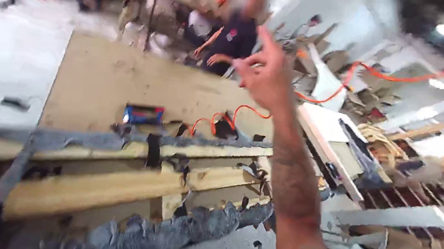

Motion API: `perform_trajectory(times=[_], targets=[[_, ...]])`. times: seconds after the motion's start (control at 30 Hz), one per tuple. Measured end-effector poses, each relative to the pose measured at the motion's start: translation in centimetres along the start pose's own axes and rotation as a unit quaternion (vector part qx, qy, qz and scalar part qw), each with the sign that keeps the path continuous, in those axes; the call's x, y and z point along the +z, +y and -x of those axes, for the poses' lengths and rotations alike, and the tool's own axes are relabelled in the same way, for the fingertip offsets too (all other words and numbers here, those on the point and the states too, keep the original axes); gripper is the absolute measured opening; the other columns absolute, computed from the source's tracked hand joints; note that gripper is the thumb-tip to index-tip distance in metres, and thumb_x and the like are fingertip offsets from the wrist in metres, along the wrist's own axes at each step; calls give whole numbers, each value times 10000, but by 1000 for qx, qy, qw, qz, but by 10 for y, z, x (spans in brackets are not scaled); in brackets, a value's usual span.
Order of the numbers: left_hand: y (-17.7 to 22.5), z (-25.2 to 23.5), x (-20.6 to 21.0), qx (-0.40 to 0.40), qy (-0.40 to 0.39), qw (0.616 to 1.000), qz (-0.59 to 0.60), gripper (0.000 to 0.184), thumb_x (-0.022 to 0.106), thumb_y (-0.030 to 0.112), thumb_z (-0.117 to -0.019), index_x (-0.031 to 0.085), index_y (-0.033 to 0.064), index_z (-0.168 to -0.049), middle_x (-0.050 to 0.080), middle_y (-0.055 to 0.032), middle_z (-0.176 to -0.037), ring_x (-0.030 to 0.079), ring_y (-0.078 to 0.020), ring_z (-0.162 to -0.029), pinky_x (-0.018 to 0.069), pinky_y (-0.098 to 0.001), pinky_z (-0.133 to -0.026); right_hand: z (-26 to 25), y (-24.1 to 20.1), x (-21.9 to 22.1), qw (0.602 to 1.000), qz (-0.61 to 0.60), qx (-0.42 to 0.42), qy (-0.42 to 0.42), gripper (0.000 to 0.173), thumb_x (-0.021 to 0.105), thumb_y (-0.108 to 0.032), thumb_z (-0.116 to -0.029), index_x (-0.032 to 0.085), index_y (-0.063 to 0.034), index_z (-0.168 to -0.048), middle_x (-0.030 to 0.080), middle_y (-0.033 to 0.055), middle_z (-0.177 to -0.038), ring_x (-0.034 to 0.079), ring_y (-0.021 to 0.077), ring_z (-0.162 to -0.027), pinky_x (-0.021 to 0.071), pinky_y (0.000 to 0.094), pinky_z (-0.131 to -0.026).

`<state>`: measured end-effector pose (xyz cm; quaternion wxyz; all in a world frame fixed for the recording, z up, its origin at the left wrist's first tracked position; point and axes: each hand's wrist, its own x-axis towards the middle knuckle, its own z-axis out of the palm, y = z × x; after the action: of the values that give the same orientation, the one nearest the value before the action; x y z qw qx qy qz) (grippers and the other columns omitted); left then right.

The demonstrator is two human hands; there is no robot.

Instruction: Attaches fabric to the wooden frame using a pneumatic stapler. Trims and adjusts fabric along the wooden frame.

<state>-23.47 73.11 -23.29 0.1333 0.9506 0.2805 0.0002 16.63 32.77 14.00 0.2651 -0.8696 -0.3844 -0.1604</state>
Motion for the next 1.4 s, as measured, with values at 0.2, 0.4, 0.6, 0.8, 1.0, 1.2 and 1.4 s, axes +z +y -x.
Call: perform_trajectory(times=[0.2, 0.4, 0.6, 0.8, 1.0, 1.2, 1.4], targets=[[-11, 65, -16, -228, 108, 967, 20, 778, 818, 384, -832, 528, -112, -1356, 258, -375, -1583, 223, -598, -1463, 215, -855, -1060, 50, -10, 13, 985, -145, -93, -34, 477, 548, -351, -1064, 469, -79, -1448, 710, 28, -979, 697, 129, -716, 624, 350, -645], [-39, 87, -40, -283, 148, 933, 167, 483, 650, -1, -871, 587, 9, -1350, 621, -280, -1310, 606, -452, -1223, 484, -651, -1019, 89, -33, 133, 900, -21, -235, -366, 446, 618, -325, -1023, 599, -111, -1414, 729, 149, -1058, 728, 303, -892, 593, 559, -829], [-43, 101, -44, -216, 71, 970, 88, 325, 604, 71, -931, 711, 127, -1233, 689, -240, -1195, 641, -461, -1154, 486, -715, -952, 184, -85, 229, 876, -134, -241, -395, 381, 593, -323, -1036, 658, -97, -1336, 740, 117, -1023, 727, 246, -917, 595, 483, -872], [-72, 72, -100, -281, 218, 907, 227, 302, 468, 164, -1016, 711, 52, -1155, 740, -170, -1009, 716, -344, -963, 544, -627, -896, 162, -170, 340, 913, -190, -153, -328, 308, 583, -249, -1011, 726, -46, -1193, 748, 122, -1091, 718, 224, -1032, 568, 437, -965], [-197, -51, -76, -82, 20, 921, 379, 617, 765, 134, -868, 543, 102, -1442, 599, -170, -1406, 610, -295, -1255, 508, -512, -1048, 93, -265, 508, 952, -132, -51, -270, 556, 696, -337, -946, 574, -41, -1400, 599, 231, -1352, 579, 419, -1252, 490, 627, -1008], [-249, -182, -12, 39, -171, 843, 508, 655, 677, -40, -881, 485, 50, -1501, 534, -159, -1495, 535, -241, -1359, 448, -433, -1133, 49, -305, 620, 940, -24, 29, -339, 509, 524, -367, -1032, 538, -127, -1481, 592, 216, -1401, 530, 455, -1307, 406, 728, -1000], [-270, -234, 23, 102, -269, 679, 675, 474, 406, 220, -959, 658, 79, -1335, 673, -109, -1308, 661, -190, -1103, 565, -392, -925, 39, -306, 641, 975, -45, 45, -211, 207, 534, -156, -1028, 676, -7, -1003, 698, 197, -957, 702, 376, -933, 574, 557, -798]])
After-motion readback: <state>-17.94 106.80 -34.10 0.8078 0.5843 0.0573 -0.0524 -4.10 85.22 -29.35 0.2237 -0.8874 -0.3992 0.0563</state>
